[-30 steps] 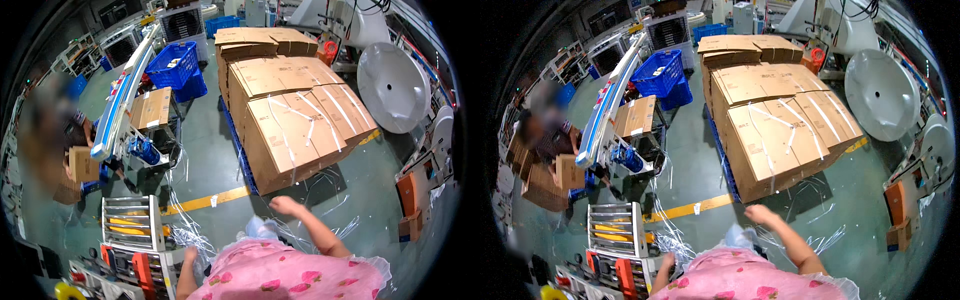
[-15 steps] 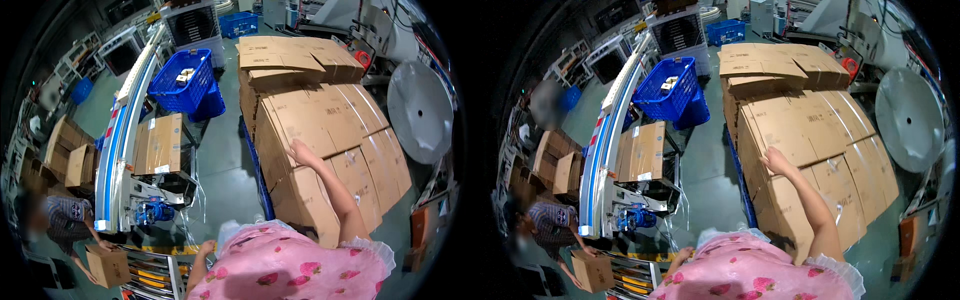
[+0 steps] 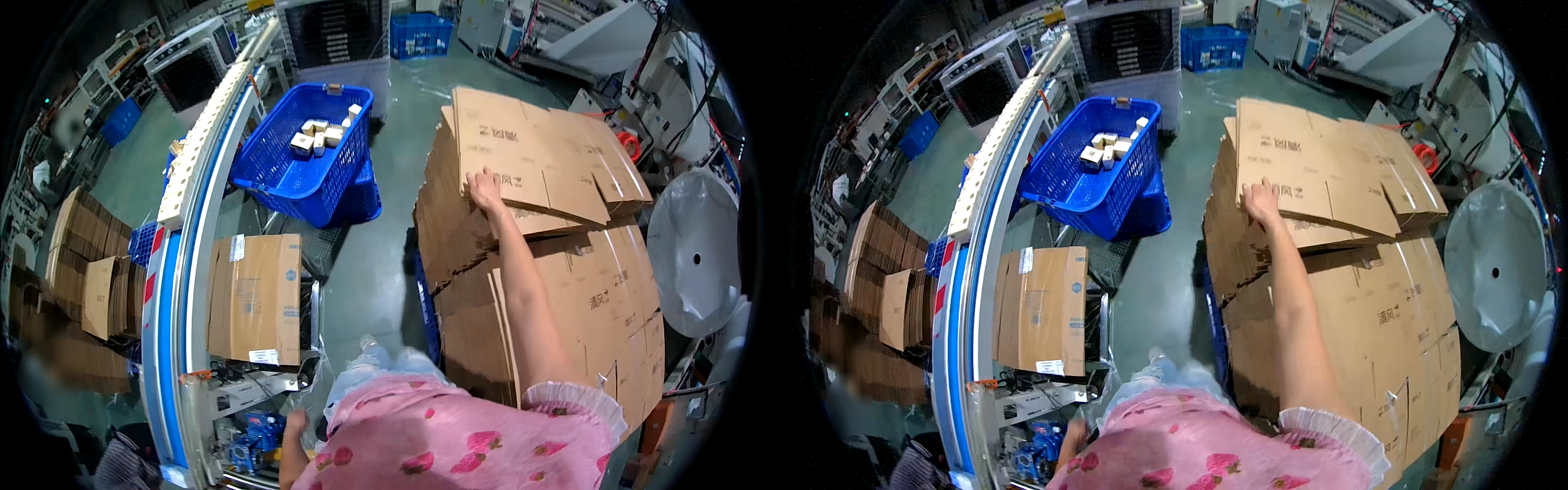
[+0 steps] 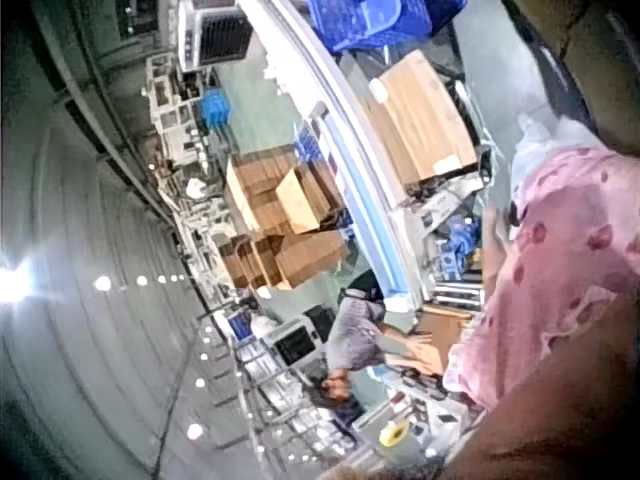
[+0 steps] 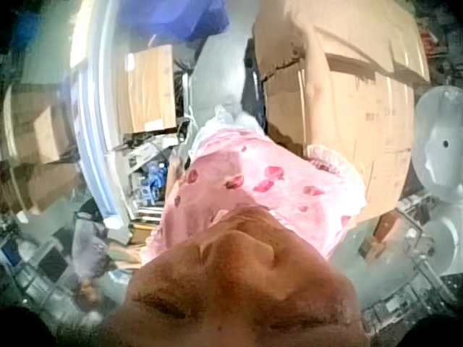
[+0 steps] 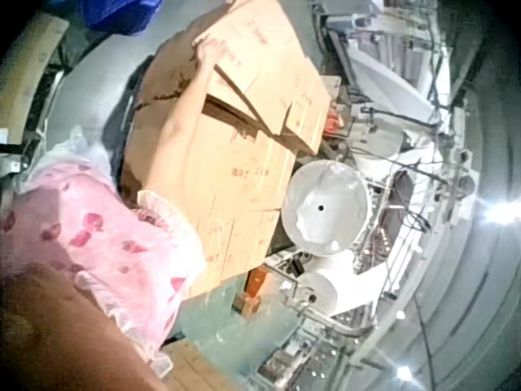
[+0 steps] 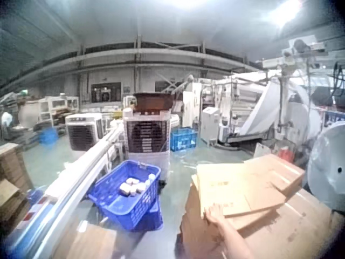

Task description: The person packs small white boxes into larger cardboard cartons, seals the cartons with a machine, and stacks the sealed cartons on a pallet.

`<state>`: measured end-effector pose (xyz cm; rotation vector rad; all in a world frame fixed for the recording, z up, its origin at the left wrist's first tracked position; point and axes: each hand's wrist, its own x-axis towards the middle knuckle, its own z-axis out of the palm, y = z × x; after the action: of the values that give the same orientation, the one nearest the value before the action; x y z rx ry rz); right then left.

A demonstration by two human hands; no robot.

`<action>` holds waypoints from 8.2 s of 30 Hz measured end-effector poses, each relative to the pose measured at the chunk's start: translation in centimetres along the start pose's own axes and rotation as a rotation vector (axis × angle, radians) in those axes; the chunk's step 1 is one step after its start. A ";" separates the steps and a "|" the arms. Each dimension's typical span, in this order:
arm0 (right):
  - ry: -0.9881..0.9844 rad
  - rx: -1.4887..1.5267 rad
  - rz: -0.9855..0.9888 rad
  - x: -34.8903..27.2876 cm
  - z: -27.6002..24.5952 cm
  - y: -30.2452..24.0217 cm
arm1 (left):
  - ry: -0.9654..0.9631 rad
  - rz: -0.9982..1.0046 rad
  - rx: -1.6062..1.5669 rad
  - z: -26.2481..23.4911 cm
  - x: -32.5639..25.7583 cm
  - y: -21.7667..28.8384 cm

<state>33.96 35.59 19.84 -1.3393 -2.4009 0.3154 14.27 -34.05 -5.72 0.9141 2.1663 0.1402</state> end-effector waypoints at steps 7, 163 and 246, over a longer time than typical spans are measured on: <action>-0.281 -0.209 -0.267 3.9 -0.5 -3.2 | 0.271 0.030 -0.669 -23.0 11.0 18.1; -1.571 0.115 -0.718 7.3 35.9 -44.2 | 0.724 -1.066 -1.390 -19.4 10.5 12.1; -1.440 -0.051 -1.295 14.0 28.7 -48.1 | 0.725 -0.107 -1.218 -39.0 13.3 12.7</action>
<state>-21.89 21.97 14.50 1.1066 -3.5988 0.9777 -11.42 -9.02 18.12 -0.0065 2.1073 1.7148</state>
